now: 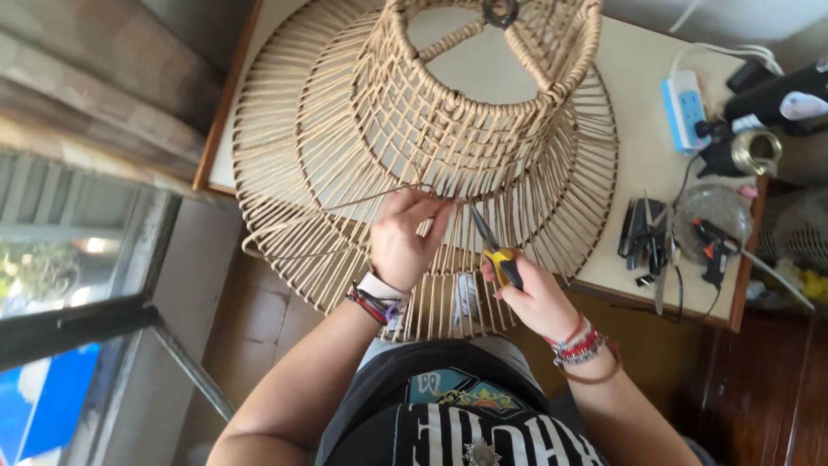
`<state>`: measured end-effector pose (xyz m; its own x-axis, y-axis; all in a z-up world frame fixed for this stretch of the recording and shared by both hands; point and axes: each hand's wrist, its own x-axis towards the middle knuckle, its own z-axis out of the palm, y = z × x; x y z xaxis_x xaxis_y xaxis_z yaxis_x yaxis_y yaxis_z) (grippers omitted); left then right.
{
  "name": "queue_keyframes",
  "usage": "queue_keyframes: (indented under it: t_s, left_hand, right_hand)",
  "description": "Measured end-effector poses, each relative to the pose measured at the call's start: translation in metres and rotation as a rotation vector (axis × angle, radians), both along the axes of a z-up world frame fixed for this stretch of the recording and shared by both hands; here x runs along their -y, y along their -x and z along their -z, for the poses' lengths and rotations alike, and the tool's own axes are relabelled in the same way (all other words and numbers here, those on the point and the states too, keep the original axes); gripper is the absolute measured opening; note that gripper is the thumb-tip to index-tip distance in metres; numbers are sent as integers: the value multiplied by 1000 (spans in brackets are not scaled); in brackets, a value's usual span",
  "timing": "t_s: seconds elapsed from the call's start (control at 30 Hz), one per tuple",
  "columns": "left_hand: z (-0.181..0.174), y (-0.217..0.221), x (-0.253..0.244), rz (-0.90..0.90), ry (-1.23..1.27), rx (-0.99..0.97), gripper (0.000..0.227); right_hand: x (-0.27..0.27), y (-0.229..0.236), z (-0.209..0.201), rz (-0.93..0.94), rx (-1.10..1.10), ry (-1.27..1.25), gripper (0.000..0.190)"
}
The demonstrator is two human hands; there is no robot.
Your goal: Trimming and weaving wicker strands on a lampshade using snips
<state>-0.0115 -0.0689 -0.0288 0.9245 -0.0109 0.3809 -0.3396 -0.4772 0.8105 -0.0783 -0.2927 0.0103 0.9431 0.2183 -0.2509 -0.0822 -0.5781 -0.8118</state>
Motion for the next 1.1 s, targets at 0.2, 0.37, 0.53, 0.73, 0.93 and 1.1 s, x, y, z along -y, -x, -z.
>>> queue_keyframes:
  t_s: [0.2, 0.37, 0.53, 0.73, 0.93, 1.1]
  left_hand:
    - [2, -3, 4, -245, -378, 168, 14]
    - [-15, -1, 4, -240, -451, 228, 19]
    - [-13, -4, 9, -264, -495, 247, 25]
    - [-12, 0, 11, -292, -455, 220, 21]
    - [-54, 21, 33, -196, -195, 132, 9]
    - [-12, 9, 84, -30, -53, -13, 16]
  right_hand:
    - [0, -28, -16, -22, -291, -254, 47]
    - [8, -41, 1, -98, -368, -298, 49]
    - [3, -46, 7, -141, -370, -323, 52]
    - [22, -41, 38, -204, 170, 263, 47]
    - [107, -9, -14, -142, 517, 713, 41]
    - [107, -28, 0, -179, 513, 559, 42]
